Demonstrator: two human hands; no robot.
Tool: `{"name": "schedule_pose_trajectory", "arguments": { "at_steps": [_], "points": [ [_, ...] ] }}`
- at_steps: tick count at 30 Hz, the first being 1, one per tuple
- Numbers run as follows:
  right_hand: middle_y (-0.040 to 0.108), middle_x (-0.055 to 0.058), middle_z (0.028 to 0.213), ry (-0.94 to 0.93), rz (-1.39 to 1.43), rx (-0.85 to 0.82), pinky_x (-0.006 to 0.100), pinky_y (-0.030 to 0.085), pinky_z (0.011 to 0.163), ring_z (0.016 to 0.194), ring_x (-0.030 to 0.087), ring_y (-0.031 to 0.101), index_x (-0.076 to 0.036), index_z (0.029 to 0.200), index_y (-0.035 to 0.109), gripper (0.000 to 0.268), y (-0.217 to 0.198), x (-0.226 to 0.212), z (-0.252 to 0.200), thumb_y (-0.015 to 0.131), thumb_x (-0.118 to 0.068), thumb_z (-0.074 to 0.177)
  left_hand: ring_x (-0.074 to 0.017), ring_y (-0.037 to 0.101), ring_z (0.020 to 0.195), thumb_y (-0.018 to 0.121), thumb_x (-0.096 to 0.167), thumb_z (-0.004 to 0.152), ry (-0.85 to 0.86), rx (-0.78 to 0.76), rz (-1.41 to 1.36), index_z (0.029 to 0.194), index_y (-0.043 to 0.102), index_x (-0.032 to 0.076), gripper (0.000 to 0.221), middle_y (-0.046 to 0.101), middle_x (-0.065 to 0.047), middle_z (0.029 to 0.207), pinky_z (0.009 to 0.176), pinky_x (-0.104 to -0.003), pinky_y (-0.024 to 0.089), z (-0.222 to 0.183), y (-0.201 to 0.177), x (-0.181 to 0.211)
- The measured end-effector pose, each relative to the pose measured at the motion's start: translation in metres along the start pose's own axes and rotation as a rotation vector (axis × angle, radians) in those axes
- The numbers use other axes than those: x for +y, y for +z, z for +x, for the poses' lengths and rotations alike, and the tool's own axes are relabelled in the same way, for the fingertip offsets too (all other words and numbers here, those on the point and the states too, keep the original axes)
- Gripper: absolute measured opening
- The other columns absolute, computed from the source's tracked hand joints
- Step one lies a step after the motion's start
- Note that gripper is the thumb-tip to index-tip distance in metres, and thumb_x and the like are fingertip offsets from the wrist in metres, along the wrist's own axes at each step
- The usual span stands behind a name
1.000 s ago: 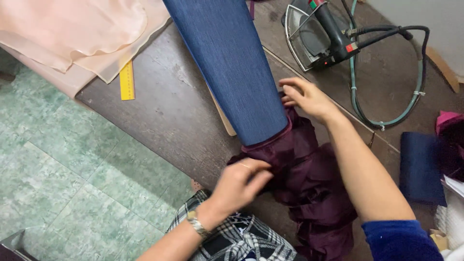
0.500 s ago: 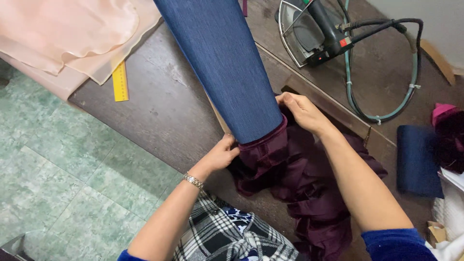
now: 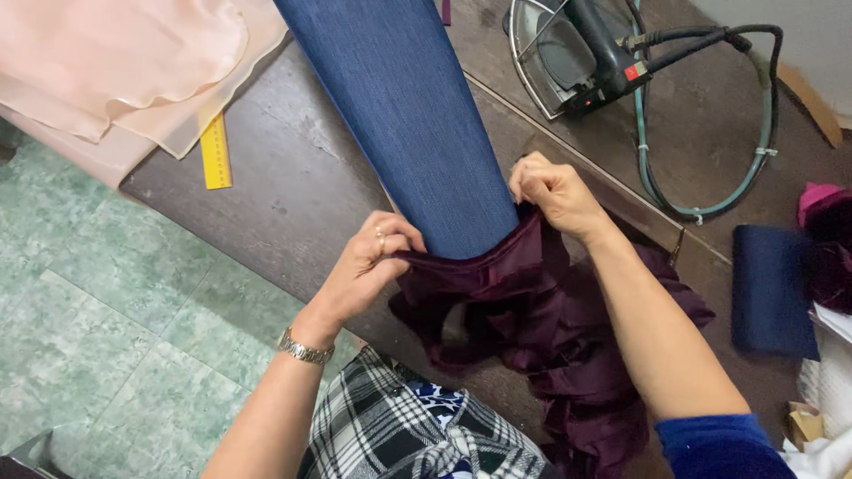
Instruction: Ironing a dark purple garment component on a specialized ironing board using a steam iron.
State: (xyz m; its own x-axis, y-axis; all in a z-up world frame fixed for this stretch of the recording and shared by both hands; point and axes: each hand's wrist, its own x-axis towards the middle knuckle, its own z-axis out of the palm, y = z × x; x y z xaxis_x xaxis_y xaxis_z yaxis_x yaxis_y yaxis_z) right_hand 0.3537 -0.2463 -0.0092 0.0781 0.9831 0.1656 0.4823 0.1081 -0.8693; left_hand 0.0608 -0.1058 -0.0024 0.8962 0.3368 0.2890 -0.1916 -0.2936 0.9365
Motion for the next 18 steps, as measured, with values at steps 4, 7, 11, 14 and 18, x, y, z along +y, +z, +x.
{"name": "schedule_pose_trajectory", "arguments": {
  "at_steps": [4,7,11,14,18],
  "points": [
    [0.054,0.004,0.073,0.012,0.013,0.014,0.031,0.036,0.080,0.076,0.017,0.044,-0.012,0.061,0.044,0.049,-0.006,0.027,0.005,0.044,-0.031,0.106,-0.0198,0.051,0.087,0.057,0.015,0.083,-0.070,-0.031,-0.035,0.066,0.052,0.011,0.019,0.051,-0.002,0.076,0.084,-0.033,0.043,0.003,0.002,-0.030],
    [0.054,0.004,0.073,0.052,0.005,0.054,0.030,0.037,0.080,0.075,0.017,0.045,-0.012,0.062,0.046,0.048,-0.002,0.044,0.000,0.045,-0.029,0.107,-0.0276,0.054,0.085,0.058,0.017,0.082,-0.176,-0.030,0.005,0.078,0.063,0.004,0.015,0.053,-0.013,0.077,0.082,-0.042,0.044,0.006,-0.009,-0.030],
    [0.058,0.009,0.081,0.057,0.005,0.019,0.035,0.041,0.082,0.079,0.021,0.050,-0.009,0.070,0.052,0.041,0.009,0.049,-0.003,0.045,-0.028,0.105,-0.0232,0.052,0.080,0.064,0.024,0.087,-0.218,0.045,0.037,0.078,0.062,0.006,0.021,0.053,-0.009,0.070,0.080,-0.035,0.043,0.007,-0.017,-0.042],
    [0.061,0.013,0.091,0.052,-0.098,0.102,0.038,0.043,0.086,0.088,0.027,0.055,-0.006,0.084,0.058,0.025,-0.004,0.042,0.003,0.049,-0.019,0.104,-0.0218,0.051,0.079,0.068,0.025,0.088,-0.210,0.115,0.092,0.075,0.061,0.008,0.023,0.053,-0.007,0.068,0.078,-0.034,0.042,0.010,-0.016,-0.046],
    [0.058,0.019,0.098,-0.008,-0.501,0.409,0.044,0.042,0.089,0.095,0.036,0.056,-0.001,0.105,0.063,0.006,-0.079,0.047,0.021,0.061,-0.006,0.103,-0.0273,0.055,0.082,0.070,0.024,0.086,-0.218,0.136,0.148,0.077,0.059,0.007,0.022,0.055,-0.010,0.071,0.080,-0.038,0.045,0.013,-0.016,-0.038]
  ]
}}
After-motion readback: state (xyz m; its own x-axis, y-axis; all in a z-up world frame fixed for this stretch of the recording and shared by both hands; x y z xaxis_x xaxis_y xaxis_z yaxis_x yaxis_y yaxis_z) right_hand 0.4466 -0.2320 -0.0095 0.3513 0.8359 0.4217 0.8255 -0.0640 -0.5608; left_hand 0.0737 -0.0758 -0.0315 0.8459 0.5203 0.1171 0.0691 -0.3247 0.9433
